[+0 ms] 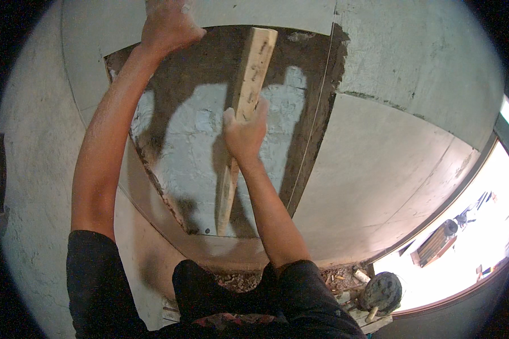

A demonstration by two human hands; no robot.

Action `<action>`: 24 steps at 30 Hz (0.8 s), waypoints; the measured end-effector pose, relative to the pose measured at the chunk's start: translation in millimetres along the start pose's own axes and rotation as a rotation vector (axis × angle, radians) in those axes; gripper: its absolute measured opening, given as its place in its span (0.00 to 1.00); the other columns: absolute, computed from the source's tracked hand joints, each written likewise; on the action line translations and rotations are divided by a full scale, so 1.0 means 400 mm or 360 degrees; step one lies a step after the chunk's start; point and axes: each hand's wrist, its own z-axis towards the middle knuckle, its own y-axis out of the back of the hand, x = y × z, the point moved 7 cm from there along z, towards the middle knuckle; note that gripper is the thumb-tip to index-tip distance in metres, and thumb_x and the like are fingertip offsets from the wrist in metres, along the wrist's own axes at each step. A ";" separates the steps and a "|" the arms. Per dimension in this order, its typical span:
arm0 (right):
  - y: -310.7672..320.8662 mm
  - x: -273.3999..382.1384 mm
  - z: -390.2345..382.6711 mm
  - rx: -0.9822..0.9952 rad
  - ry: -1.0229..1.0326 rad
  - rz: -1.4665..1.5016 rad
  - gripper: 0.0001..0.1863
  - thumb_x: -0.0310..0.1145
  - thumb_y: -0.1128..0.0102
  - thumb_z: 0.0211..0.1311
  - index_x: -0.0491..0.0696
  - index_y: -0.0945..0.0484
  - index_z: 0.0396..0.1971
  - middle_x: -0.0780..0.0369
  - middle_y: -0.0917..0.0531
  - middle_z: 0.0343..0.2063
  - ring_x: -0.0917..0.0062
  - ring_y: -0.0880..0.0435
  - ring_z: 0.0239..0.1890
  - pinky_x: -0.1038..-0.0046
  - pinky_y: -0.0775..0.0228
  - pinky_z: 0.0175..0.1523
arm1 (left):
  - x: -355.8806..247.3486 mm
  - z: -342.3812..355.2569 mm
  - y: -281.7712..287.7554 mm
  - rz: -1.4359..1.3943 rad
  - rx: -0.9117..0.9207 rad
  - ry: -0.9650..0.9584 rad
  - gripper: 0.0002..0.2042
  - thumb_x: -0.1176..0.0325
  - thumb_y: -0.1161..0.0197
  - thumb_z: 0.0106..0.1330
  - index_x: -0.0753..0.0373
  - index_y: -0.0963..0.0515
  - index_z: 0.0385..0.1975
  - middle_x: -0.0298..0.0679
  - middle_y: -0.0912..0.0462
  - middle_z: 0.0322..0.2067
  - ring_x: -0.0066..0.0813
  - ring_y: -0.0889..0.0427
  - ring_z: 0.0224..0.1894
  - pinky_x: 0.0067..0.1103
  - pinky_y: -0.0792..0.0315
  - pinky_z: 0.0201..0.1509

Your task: The person installs a tile onto a ceiling by applying mortar to the back of a large tile, lifting it into position, and using a mallet and a wooden board to level and secure it against the ceiling surface.

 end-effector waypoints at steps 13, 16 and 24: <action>0.038 0.006 0.020 0.0035 0.0010 -0.0086 0.32 0.32 0.30 0.56 0.38 0.31 0.59 0.50 0.18 0.47 0.62 0.16 0.49 0.64 0.26 0.58 | -0.002 0.001 0.004 -0.0041 0.0059 0.0038 0.59 0.64 0.28 0.43 0.71 0.57 0.77 0.59 0.59 0.78 0.58 0.62 0.81 0.52 0.67 0.81; 0.034 0.003 0.020 0.0092 -0.0045 -0.0072 0.32 0.33 0.30 0.56 0.39 0.31 0.59 0.50 0.17 0.47 0.61 0.16 0.49 0.63 0.26 0.57 | -0.003 0.003 0.008 -0.0020 0.0045 0.0026 0.59 0.66 0.29 0.43 0.71 0.57 0.77 0.59 0.59 0.78 0.57 0.62 0.81 0.52 0.68 0.81; 0.043 0.027 0.034 0.0102 0.0025 -0.0126 0.27 0.33 0.32 0.54 0.42 0.30 0.53 0.48 0.16 0.41 0.53 0.14 0.45 0.57 0.23 0.52 | -0.003 -0.001 0.017 -0.0068 -0.0033 0.0026 0.59 0.68 0.30 0.41 0.71 0.58 0.78 0.59 0.58 0.78 0.57 0.64 0.81 0.52 0.69 0.81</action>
